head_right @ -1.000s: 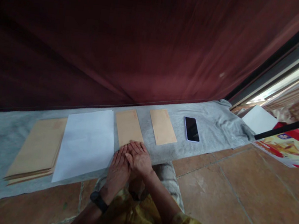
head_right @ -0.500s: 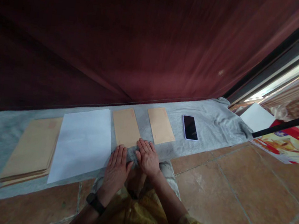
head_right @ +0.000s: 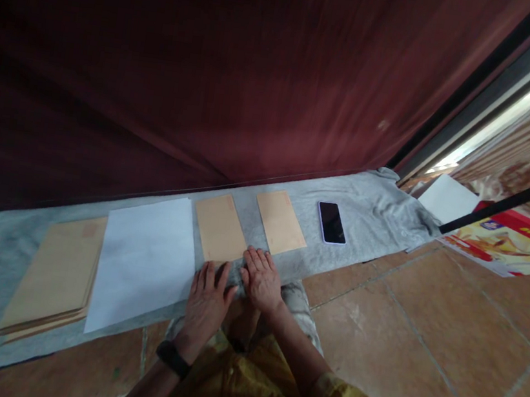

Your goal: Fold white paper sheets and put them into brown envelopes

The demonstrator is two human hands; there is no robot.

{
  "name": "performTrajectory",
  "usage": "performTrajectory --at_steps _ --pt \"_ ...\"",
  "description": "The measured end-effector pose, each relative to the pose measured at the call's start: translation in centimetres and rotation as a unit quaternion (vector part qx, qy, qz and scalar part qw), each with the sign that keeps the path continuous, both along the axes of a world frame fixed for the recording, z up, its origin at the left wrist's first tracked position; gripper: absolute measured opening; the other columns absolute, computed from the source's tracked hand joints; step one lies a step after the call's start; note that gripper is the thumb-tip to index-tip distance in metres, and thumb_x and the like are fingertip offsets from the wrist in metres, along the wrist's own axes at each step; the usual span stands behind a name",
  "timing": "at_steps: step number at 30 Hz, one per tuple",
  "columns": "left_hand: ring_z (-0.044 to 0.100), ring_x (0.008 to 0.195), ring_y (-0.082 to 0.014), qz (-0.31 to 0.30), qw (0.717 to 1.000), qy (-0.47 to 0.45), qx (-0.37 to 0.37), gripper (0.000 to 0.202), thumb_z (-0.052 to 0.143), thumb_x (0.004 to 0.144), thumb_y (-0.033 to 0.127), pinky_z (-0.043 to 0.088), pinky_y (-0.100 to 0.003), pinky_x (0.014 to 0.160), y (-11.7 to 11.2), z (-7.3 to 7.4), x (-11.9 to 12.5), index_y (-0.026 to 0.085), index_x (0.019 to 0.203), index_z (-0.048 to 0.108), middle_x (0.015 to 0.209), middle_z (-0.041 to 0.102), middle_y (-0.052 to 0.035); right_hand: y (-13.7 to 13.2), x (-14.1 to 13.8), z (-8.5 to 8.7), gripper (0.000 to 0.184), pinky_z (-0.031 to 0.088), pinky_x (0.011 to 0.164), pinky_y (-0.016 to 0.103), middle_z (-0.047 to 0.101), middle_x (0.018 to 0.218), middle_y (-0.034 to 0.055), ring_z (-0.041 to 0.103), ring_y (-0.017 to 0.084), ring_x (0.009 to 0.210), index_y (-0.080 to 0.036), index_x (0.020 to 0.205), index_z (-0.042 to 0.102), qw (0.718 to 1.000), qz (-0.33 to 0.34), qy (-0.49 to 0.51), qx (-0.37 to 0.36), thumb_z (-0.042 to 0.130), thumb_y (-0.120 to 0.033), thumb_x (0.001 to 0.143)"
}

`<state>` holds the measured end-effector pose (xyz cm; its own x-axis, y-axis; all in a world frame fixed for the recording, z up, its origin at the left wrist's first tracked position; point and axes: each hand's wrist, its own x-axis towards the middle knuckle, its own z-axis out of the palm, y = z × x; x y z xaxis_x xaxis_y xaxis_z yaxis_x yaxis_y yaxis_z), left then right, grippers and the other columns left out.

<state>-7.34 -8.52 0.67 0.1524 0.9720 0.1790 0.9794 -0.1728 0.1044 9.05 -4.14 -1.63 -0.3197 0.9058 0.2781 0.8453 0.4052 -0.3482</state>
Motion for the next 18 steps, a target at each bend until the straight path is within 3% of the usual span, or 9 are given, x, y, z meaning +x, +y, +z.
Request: performTrajectory --at_steps 13,18 --pt "0.048 0.133 -0.0373 0.034 0.999 0.023 -0.02 0.057 0.049 0.097 0.043 0.039 -0.056 0.11 0.6 0.3 0.8 0.013 0.146 0.048 0.138 0.054 -0.0223 0.0 -0.6 0.5 0.046 0.034 0.12 0.049 0.051 0.151 0.0111 0.044 0.026 0.142 -0.016 0.147 0.049 1.0 -0.004 0.014 -0.01 0.043 -0.03 0.103" --pt "0.048 0.134 -0.0353 0.028 0.999 0.021 -0.01 0.052 0.049 0.096 0.033 0.041 -0.054 0.109 0.6 0.4 0.6 0.013 0.144 0.05 0.138 0.054 -0.0203 0.6 -1.7 0.9 0.045 0.031 0.121 0.047 0.05 0.152 0.0067 0.043 0.024 0.143 -0.019 0.145 0.052 0.998 0.062 0.019 -0.018 0.043 -0.034 0.104"
